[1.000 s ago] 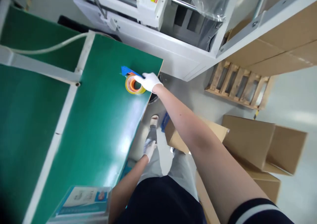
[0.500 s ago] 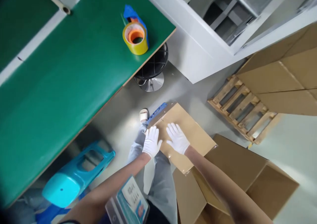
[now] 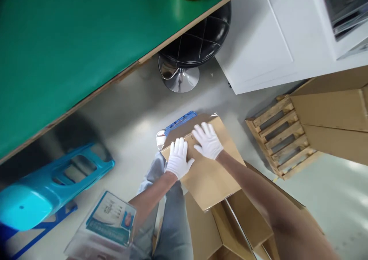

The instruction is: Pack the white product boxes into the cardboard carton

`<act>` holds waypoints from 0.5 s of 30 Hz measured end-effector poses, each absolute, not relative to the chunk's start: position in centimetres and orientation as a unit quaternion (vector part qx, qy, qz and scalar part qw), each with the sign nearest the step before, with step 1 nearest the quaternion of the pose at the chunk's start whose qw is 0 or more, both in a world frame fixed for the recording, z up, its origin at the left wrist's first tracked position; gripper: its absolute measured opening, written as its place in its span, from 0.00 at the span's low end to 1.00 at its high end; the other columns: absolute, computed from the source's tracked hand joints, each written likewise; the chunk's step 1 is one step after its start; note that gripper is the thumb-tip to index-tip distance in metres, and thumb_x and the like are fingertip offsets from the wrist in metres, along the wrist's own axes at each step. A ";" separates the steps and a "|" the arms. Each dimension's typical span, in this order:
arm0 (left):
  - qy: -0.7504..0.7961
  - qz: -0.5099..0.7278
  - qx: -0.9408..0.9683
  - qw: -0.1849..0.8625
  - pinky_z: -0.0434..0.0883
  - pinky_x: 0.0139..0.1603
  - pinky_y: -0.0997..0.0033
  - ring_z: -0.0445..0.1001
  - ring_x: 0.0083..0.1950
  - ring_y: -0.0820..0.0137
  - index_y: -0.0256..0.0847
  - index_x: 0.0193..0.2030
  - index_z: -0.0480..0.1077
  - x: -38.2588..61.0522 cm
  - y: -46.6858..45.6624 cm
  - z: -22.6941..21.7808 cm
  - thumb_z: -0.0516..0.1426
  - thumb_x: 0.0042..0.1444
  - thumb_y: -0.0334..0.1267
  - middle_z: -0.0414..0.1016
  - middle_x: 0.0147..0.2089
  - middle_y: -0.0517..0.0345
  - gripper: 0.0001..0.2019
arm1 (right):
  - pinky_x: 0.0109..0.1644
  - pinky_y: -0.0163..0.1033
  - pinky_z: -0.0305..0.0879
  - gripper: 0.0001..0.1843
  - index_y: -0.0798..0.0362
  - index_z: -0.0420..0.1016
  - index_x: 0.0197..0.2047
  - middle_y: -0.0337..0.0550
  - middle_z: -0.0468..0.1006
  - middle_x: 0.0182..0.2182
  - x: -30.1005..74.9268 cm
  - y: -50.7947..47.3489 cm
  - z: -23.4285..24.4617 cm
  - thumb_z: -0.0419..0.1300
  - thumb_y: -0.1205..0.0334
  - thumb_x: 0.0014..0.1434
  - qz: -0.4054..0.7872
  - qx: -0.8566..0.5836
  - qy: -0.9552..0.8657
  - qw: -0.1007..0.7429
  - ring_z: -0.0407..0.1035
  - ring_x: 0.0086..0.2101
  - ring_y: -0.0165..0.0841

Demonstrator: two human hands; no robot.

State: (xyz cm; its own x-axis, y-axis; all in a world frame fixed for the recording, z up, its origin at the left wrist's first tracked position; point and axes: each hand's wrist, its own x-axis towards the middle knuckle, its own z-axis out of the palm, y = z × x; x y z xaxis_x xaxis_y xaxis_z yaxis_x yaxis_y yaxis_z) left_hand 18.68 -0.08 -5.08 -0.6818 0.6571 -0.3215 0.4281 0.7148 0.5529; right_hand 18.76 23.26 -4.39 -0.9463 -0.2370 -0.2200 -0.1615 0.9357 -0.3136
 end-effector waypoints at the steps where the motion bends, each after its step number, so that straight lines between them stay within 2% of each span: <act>1: 0.887 0.247 0.289 0.261 0.41 0.80 0.36 0.44 0.80 0.38 0.30 0.76 0.57 17.8 1.0 -4.7 0.62 0.62 0.42 0.52 0.78 0.33 0.39 | 0.76 0.70 0.36 0.35 0.61 0.66 0.72 0.57 0.60 0.72 18.0 22.2 -4.0 0.57 0.52 0.68 -0.153 -0.125 0.970 0.142 0.45 0.72 0.60; 3: 0.882 0.295 0.230 0.286 0.51 0.78 0.42 0.58 0.74 0.40 0.32 0.70 0.65 16.0 2.5 -4.2 0.60 0.64 0.40 0.65 0.69 0.31 0.29 | 0.74 0.65 0.45 0.27 0.59 0.73 0.66 0.57 0.72 0.62 16.3 20.5 -3.6 0.54 0.54 0.69 -0.167 -0.149 0.960 0.170 0.60 0.64 0.55; 4: 0.880 0.312 0.195 0.301 0.55 0.76 0.44 0.63 0.70 0.40 0.33 0.65 0.68 15.1 2.9 -4.0 0.59 0.65 0.39 0.69 0.64 0.31 0.23 | 0.72 0.62 0.51 0.24 0.59 0.76 0.62 0.57 0.75 0.57 15.6 20.2 -3.4 0.52 0.55 0.71 -0.171 -0.147 0.957 0.181 0.64 0.59 0.52; 6: 0.877 0.326 0.142 0.324 0.60 0.71 0.45 0.69 0.64 0.40 0.35 0.58 0.71 13.9 3.0 -3.7 0.60 0.67 0.40 0.72 0.58 0.30 0.16 | 0.68 0.58 0.57 0.22 0.59 0.78 0.56 0.57 0.77 0.52 14.6 20.5 -3.3 0.49 0.56 0.73 -0.171 -0.133 0.957 0.192 0.67 0.53 0.48; 9: 0.881 0.318 0.103 0.335 0.63 0.66 0.39 0.71 0.58 0.36 0.34 0.53 0.72 13.0 2.3 -3.2 0.64 0.64 0.42 0.73 0.53 0.30 0.16 | 0.71 0.56 0.55 0.23 0.57 0.80 0.53 0.57 0.78 0.52 14.1 22.5 -3.0 0.45 0.59 0.75 -0.164 -0.068 0.967 0.181 0.67 0.57 0.47; 12: 0.876 0.312 0.058 0.363 0.64 0.66 0.39 0.72 0.57 0.38 0.36 0.48 0.72 12.6 1.7 -2.6 0.66 0.62 0.42 0.73 0.49 0.34 0.14 | 0.74 0.60 0.51 0.22 0.60 0.78 0.57 0.61 0.77 0.54 13.7 24.3 -2.9 0.53 0.52 0.73 -0.132 0.137 0.976 0.109 0.62 0.64 0.51; 13: 0.873 0.312 0.045 0.373 0.64 0.67 0.40 0.72 0.58 0.39 0.37 0.47 0.72 12.5 1.6 -2.4 0.67 0.61 0.41 0.73 0.49 0.35 0.14 | 0.72 0.61 0.54 0.27 0.62 0.76 0.60 0.64 0.76 0.56 13.4 24.9 -3.1 0.58 0.48 0.70 -0.125 0.245 0.957 0.094 0.62 0.65 0.53; 15: 0.870 0.310 0.034 0.381 0.64 0.67 0.43 0.72 0.58 0.41 0.39 0.46 0.71 12.3 1.5 -2.1 0.67 0.60 0.40 0.73 0.50 0.37 0.13 | 0.65 0.59 0.65 0.38 0.65 0.75 0.62 0.68 0.76 0.55 12.3 26.0 -3.6 0.65 0.42 0.62 -0.138 0.431 0.883 0.124 0.68 0.59 0.55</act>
